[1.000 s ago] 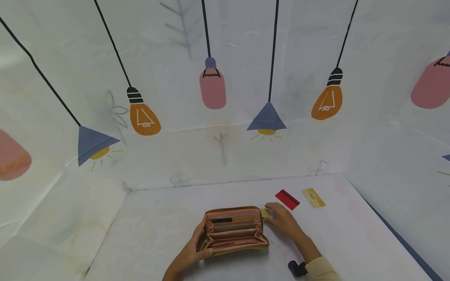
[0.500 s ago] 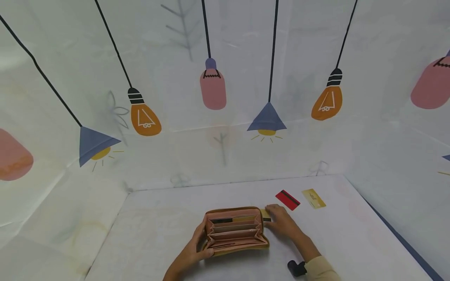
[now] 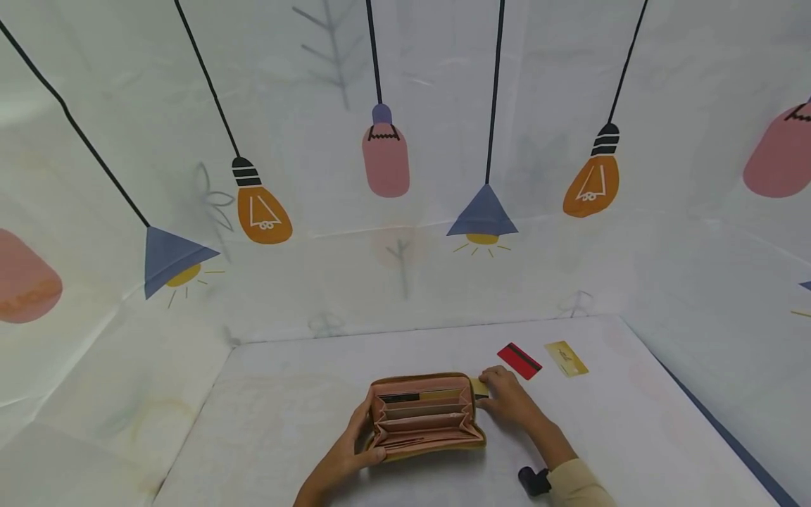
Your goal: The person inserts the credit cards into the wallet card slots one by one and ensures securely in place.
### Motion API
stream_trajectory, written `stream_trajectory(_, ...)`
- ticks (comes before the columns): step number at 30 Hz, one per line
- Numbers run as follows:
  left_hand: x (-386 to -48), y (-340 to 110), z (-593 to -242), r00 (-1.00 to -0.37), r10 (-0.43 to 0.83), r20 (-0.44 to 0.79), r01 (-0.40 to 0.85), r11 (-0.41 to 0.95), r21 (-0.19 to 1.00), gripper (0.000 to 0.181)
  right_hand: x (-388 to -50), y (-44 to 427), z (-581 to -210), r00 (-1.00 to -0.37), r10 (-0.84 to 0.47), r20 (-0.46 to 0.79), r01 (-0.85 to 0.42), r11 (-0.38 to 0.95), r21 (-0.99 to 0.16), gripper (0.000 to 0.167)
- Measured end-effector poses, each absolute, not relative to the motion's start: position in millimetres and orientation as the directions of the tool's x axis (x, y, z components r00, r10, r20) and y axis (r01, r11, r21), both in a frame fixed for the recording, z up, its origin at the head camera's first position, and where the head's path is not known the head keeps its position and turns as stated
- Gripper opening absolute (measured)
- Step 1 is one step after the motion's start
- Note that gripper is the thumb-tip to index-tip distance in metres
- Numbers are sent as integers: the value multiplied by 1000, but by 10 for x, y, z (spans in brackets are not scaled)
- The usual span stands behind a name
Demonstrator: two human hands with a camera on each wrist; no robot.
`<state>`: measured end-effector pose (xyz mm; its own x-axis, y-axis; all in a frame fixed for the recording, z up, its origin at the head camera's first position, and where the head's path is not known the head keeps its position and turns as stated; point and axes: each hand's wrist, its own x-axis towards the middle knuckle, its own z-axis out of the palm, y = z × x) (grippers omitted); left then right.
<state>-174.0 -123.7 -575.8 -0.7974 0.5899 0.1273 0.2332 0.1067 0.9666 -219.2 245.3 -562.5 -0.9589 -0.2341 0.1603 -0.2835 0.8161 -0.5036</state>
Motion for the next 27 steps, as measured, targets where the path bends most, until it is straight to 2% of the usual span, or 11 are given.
stream_trajectory(4, -1735, -1232, -5755, -801, 583, 134, 242, 111, 964, 99, -2202, 2456, -5629, -963, -219, 154, -268, 809, -524, 37)
stream_trajectory(11, -1733, -1222, -5752, -784, 597, 170, 266, 75, 961, 99, -2217, 2468, -5577, -971, -213, 107, -236, 807, -541, 42)
stream_trajectory(20, -1742, -1220, -5747, -777, 604, 176, 273, 73, 959, 99, -2255, 2456, -5562, -977, -173, 127, -215, 805, -554, 47)
stream_trajectory(27, -1750, -1224, -5764, -782, 597, 177, 284, 89, 955, 99, -2230, 2454, -5579, -977, -123, 176, -206, 771, -603, 34)
